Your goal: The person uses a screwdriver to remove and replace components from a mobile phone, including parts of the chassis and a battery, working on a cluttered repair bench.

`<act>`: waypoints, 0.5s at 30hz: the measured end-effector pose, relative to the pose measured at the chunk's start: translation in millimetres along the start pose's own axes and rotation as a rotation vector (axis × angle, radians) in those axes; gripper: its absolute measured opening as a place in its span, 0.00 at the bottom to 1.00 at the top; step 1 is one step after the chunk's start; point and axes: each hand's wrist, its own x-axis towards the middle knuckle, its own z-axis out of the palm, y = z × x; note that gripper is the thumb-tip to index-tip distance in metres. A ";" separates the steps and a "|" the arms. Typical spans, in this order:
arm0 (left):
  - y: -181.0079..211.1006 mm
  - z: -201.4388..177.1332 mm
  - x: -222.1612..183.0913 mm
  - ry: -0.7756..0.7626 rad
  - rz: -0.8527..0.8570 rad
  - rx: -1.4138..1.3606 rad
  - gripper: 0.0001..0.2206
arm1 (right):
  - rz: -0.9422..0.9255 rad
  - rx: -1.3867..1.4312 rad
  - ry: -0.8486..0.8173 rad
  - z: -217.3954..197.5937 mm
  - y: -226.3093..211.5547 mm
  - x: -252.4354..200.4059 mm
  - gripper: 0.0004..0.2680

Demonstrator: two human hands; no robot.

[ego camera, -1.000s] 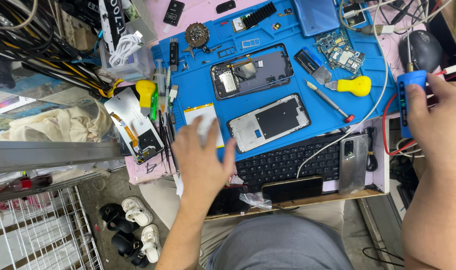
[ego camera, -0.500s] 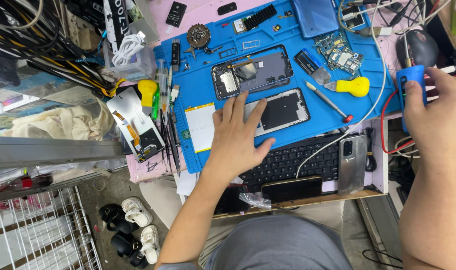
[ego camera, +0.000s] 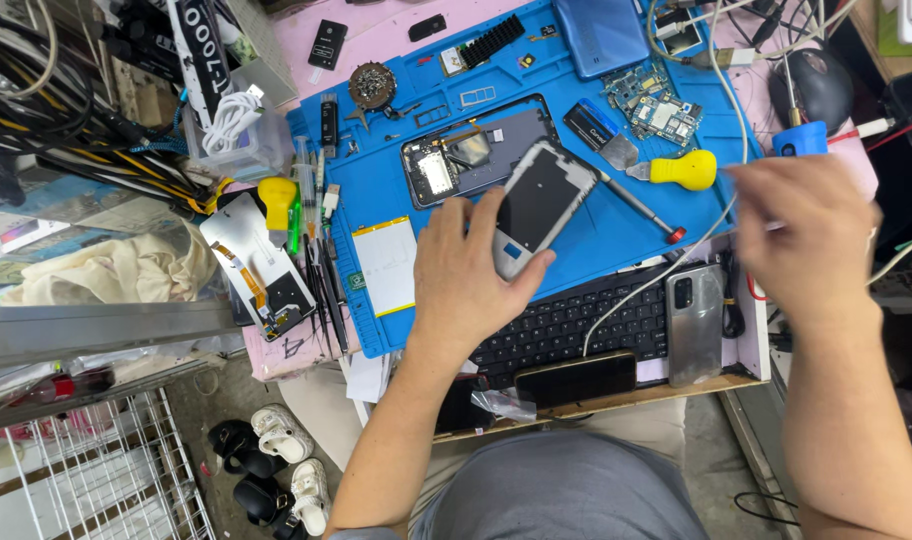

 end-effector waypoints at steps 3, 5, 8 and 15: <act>11.5 7.8 -0.6 0.055 -0.071 0.004 0.34 | -0.103 -0.061 -0.136 10.0 -19.0 20.6 0.09; 20.6 13.5 -0.5 0.018 -0.112 -0.014 0.35 | -0.116 -0.091 -0.160 12.0 -27.9 32.6 0.11; 28.2 18.6 -1.6 -0.005 -0.144 -0.005 0.36 | -0.107 -0.137 -0.196 12.9 -30.8 43.8 0.11; 30.6 24.9 -8.5 -0.025 -0.169 0.063 0.37 | -0.128 -0.054 -0.171 14.2 -19.9 47.6 0.08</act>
